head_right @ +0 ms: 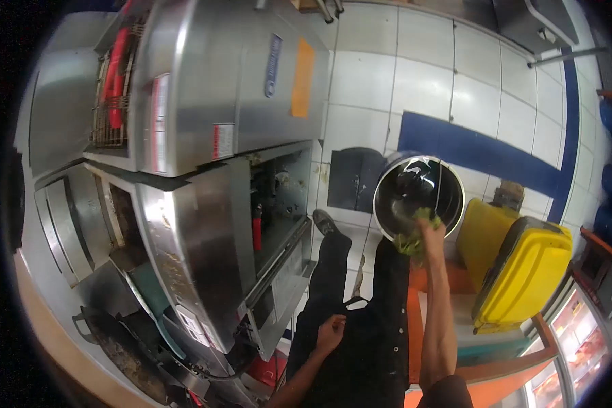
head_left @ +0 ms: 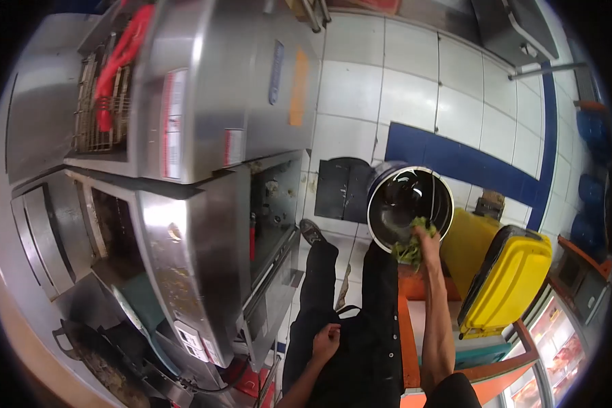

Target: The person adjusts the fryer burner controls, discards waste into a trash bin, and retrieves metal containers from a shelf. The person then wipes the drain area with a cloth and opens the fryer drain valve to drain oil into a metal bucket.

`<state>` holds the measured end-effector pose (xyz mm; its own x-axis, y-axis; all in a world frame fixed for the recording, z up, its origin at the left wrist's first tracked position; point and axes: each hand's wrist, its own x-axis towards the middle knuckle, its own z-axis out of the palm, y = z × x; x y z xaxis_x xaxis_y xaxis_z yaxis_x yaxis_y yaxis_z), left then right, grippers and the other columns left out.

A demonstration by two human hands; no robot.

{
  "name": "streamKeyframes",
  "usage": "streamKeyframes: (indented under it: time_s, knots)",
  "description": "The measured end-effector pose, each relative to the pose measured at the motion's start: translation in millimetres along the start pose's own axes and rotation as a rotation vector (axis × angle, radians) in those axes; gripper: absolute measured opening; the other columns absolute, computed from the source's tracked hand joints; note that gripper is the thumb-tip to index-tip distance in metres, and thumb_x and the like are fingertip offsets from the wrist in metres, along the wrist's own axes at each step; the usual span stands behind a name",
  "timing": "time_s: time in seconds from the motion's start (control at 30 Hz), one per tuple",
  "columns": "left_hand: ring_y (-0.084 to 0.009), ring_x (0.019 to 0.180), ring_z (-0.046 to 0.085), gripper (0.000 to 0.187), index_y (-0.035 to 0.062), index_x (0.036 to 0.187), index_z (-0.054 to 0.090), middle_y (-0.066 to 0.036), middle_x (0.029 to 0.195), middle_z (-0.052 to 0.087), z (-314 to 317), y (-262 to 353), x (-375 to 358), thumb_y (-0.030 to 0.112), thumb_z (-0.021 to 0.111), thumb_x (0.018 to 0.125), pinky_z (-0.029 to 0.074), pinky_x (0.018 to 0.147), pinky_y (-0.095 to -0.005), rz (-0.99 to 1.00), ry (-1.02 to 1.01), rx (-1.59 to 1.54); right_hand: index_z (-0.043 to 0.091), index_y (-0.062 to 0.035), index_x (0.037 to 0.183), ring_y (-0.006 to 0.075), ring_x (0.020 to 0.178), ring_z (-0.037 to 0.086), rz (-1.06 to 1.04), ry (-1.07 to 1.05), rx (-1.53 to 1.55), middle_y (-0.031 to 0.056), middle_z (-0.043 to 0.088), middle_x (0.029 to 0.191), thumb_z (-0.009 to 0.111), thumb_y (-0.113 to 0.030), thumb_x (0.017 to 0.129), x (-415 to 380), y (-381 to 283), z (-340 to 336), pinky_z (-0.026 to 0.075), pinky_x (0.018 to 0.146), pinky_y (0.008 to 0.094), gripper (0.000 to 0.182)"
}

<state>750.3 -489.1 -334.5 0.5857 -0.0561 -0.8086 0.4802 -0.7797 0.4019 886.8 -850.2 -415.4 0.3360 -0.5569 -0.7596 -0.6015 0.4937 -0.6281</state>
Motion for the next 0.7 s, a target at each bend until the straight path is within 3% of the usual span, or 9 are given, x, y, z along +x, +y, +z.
streamKeyframes:
  time_s: [0.07,0.13,0.17,0.3,0.43,0.57,0.7]
  knots:
    - [-0.0228,0.081,0.07,0.013,0.0087,0.1,0.066,-0.01,0.089,0.07,1.7,1.3,-6.5,0.012,0.063,0.089,0.055,0.072,-0.034,-0.018,-0.032,0.023,0.066,-0.0043,0.086,0.0147,0.067,0.058,-0.016,0.043,0.023,0.0031,0.063,0.076,0.068,-0.02,0.077,20.1,3.3,-17.9,0.048,0.063,0.0298,0.018]
    - [-0.0231,0.082,0.07,0.013,0.0076,0.101,0.066,-0.01,0.092,0.07,6.3,6.4,-4.1,0.011,0.062,0.089,0.055,0.072,-0.0335,-0.058,-0.076,0.05,0.066,-0.0018,0.098,0.014,0.073,0.06,0.095,0.069,-0.047,0.0042,0.065,0.085,0.068,-0.019,0.08,53.9,6.3,-48.6,0.049,0.066,0.0294,0.025]
    - [-0.0231,0.082,0.07,0.013,0.0076,0.101,0.066,-0.01,0.092,0.07,9.8,3.9,-5.8,0.011,0.062,0.089,0.055,0.072,-0.0335,-0.064,-0.087,0.06,0.065,-0.0035,0.088,0.0157,0.064,0.059,0.046,0.09,0.041,0.0032,0.062,0.076,0.07,-0.023,0.076,61.4,11.1,-57.4,0.05,0.058,0.0301,0.024]
    - [-0.0225,0.082,0.069,0.013,0.0063,0.101,0.065,-0.009,0.093,0.069,18.9,9.4,-0.6,0.011,0.062,0.089,0.054,0.072,-0.0327,-0.024,-0.089,0.093,0.062,-0.0052,0.094,0.0173,0.065,0.062,0.087,0.142,0.205,0.0033,0.059,0.078,0.069,-0.02,0.076,77.4,17.6,-102.9,0.055,0.057,0.0337,0.025]
    - [-0.0216,0.08,0.068,0.013,0.0067,0.101,0.065,-0.009,0.091,0.069,21.8,21.6,1.4,0.011,0.061,0.089,0.053,0.074,-0.0328,0.001,-0.11,0.142,0.065,-0.0042,0.095,0.0158,0.069,0.061,0.122,0.174,0.253,0.0039,0.063,0.085,0.069,-0.022,0.08,97.2,10.0,-144.0,0.053,0.062,0.0316,0.024]
    - [-0.0215,0.08,0.068,0.014,0.0072,0.101,0.066,-0.009,0.091,0.069,18.0,45.7,9.5,0.011,0.061,0.088,0.053,0.075,-0.0338,0.011,-0.115,0.204,0.064,-0.0036,0.094,0.0194,0.069,0.066,0.057,0.148,0.213,0.0061,0.062,0.085,0.066,-0.024,0.086,110.3,6.0,-167.4,0.058,0.058,0.0358,0.022]
    - [-0.0221,0.08,0.068,0.014,0.0069,0.101,0.066,-0.009,0.088,0.069,19.7,55.2,12.9,0.011,0.061,0.088,0.053,0.075,-0.0342,0.011,-0.133,0.219,0.065,-0.0039,0.098,0.0175,0.071,0.064,0.066,0.196,0.183,0.0049,0.063,0.087,0.071,-0.023,0.082,114.5,15.5,-169.9,0.056,0.059,0.0339,0.025]
